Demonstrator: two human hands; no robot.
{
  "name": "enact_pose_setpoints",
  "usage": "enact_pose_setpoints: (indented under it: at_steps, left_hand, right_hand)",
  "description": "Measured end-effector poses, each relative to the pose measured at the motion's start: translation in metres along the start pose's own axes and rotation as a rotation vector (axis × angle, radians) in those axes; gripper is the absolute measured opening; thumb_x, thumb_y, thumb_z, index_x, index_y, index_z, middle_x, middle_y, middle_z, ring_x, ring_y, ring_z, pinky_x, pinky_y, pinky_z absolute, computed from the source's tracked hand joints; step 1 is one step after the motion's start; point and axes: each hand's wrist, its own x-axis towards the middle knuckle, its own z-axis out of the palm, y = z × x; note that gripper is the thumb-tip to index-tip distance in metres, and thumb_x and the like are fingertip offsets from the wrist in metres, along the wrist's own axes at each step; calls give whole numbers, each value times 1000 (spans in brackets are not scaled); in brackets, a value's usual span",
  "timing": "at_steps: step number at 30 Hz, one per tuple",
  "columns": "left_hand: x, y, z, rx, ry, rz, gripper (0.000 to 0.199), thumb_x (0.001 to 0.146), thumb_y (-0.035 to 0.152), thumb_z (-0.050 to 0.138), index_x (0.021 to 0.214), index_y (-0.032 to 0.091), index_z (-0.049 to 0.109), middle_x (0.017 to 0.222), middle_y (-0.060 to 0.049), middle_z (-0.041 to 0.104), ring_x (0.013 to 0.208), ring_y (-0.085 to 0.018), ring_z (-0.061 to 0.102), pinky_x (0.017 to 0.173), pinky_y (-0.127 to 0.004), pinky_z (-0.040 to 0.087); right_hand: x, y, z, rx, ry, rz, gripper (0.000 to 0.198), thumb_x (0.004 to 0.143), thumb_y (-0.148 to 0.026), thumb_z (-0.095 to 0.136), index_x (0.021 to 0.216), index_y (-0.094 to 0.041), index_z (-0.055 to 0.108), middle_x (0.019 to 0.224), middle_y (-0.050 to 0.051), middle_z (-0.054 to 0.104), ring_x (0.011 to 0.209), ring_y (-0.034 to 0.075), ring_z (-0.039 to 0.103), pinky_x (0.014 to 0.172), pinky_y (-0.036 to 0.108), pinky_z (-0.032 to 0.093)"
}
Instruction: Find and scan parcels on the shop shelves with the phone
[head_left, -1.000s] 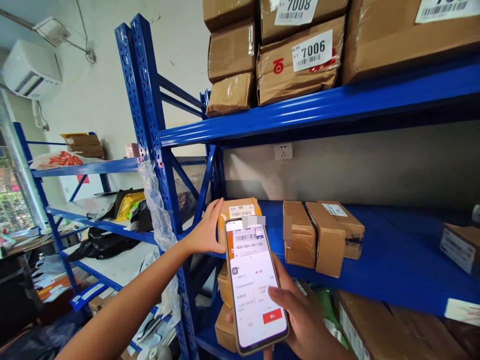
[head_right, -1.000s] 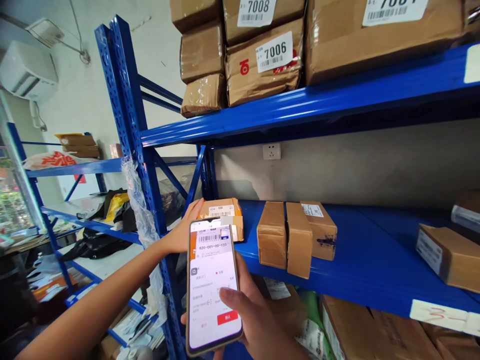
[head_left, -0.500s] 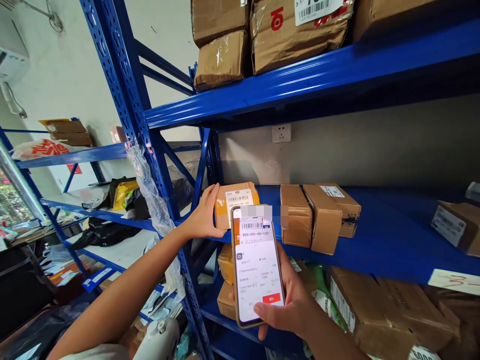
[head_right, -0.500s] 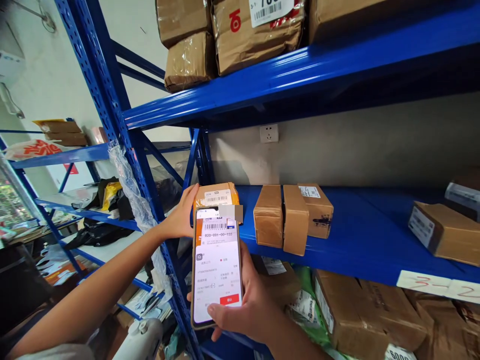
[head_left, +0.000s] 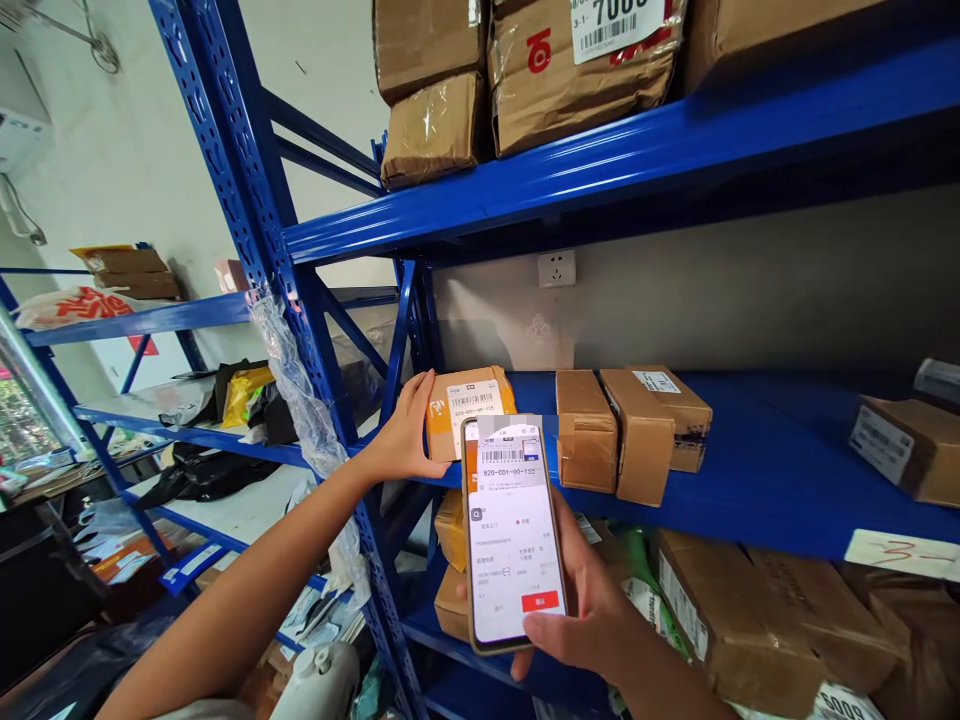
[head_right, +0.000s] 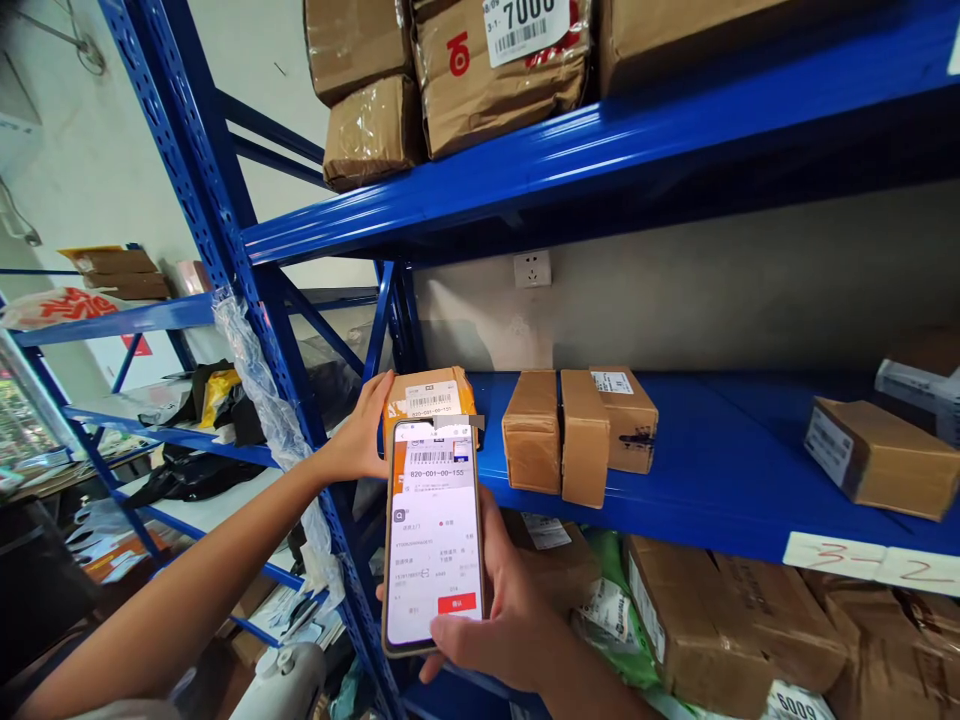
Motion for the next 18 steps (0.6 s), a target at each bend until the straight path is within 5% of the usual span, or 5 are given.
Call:
enact_pose_setpoints:
  at_steps: [5, 18]
  left_hand:
    - [0, 1, 1, -1, 19, 26, 134, 50, 36, 82, 151, 14, -2, 151, -20, 11, 142, -38, 16, 117, -52, 22]
    - [-1, 5, 1, 40, 23, 54, 136, 50, 37, 83, 151, 14, -5, 150, -20, 10, 142, -39, 16, 116, -54, 23]
  right_hand:
    - [-5, 2, -8, 88, -109, 13, 108, 77, -25, 70, 147, -32, -11, 124, 14, 63, 106, 29, 65, 63, 32, 60]
    - [-18, 3, -6, 45, -55, 17, 109, 81, -23, 68, 146, -33, -20, 124, 14, 63, 101, 28, 67, 64, 35, 60]
